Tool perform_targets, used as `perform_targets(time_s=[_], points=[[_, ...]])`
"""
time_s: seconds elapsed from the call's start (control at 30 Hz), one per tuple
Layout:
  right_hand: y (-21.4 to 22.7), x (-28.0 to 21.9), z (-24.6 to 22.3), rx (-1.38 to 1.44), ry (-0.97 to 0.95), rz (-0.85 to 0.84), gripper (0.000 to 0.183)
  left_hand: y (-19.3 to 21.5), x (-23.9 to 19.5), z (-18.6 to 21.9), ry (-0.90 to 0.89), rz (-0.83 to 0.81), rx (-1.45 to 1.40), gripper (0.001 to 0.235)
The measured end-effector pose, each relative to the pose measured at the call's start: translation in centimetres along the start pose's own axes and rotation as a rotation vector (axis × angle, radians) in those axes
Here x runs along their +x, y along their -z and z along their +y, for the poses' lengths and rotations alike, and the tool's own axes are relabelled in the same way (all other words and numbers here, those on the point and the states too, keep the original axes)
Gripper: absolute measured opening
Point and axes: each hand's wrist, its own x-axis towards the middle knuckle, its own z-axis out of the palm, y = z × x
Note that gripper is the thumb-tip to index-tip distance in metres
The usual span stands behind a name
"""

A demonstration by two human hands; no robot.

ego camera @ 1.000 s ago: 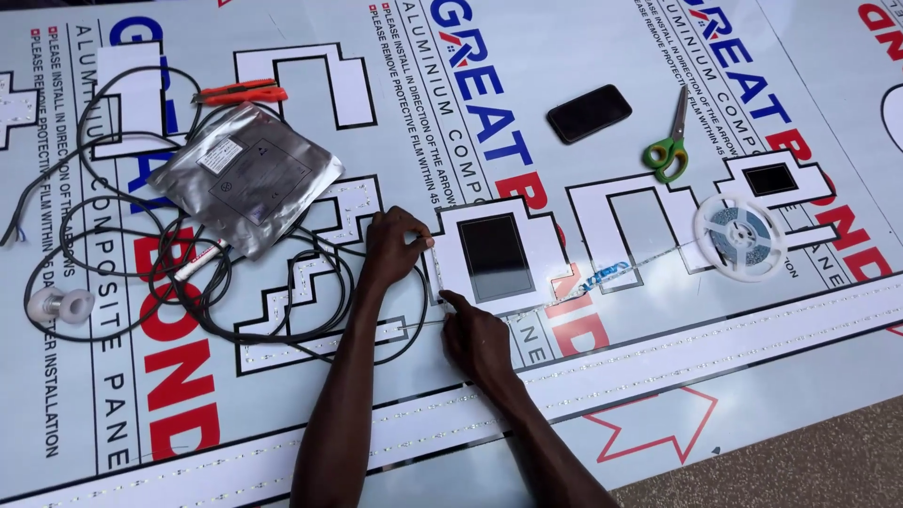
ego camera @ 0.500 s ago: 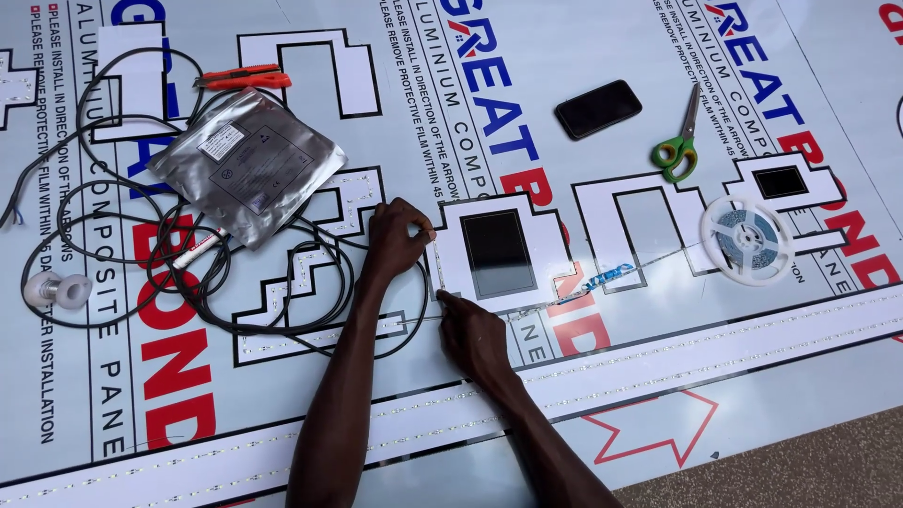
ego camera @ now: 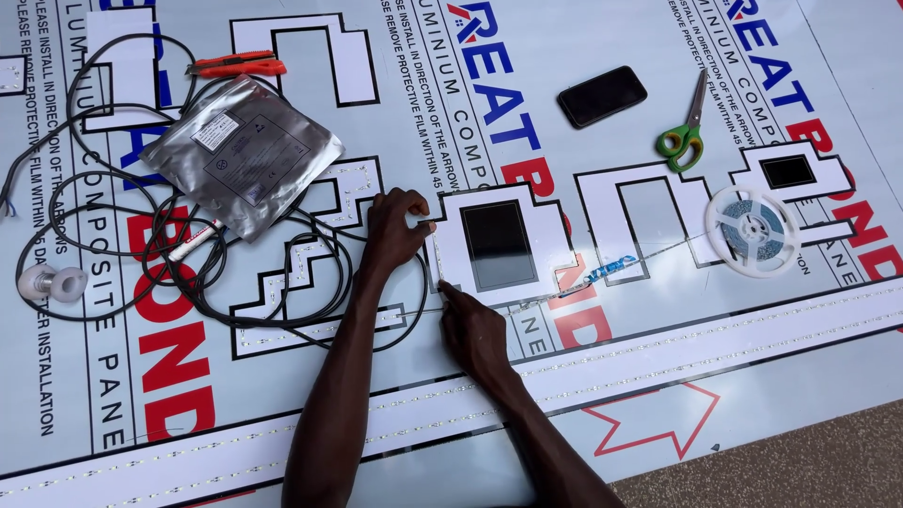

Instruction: Preparing and installing LED strips onto a sign template by cutting them to size and adhering them to the surface.

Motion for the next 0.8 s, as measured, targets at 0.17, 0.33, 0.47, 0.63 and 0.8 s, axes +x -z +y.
perform_targets(time_s=[0.17, 0.33, 0.47, 0.63, 0.8], points=[[-1.2, -0.2, 0.8, -0.069, 0.05, 0.051, 0.044, 1.0, -1.0, 0.4, -0.091, -0.049, 0.05, 0.008], [-2.0, -0.6, 1.4, -0.093, 0.077, 0.094, 0.044, 2.3, -2.5, 1.1, -0.109, -0.111, 0.055, 0.027], [-2.2, -0.7, 1.4, -0.089, 0.092, 0.118, 0.045, 1.3, -2.7, 1.0, -0.133, -0.061, 0.096, 0.019], [-2.0, -0.6, 1.1, -0.073, 0.095, 0.143, 0.043, 0.5, -2.6, 0.9, -0.158, 0.02, 0.162, 0.015], [-1.0, -0.4, 0.0, -0.039, 0.056, 0.144, 0.038, 0.0, -2.2, 0.8, -0.13, 0.01, 0.181, 0.014]])
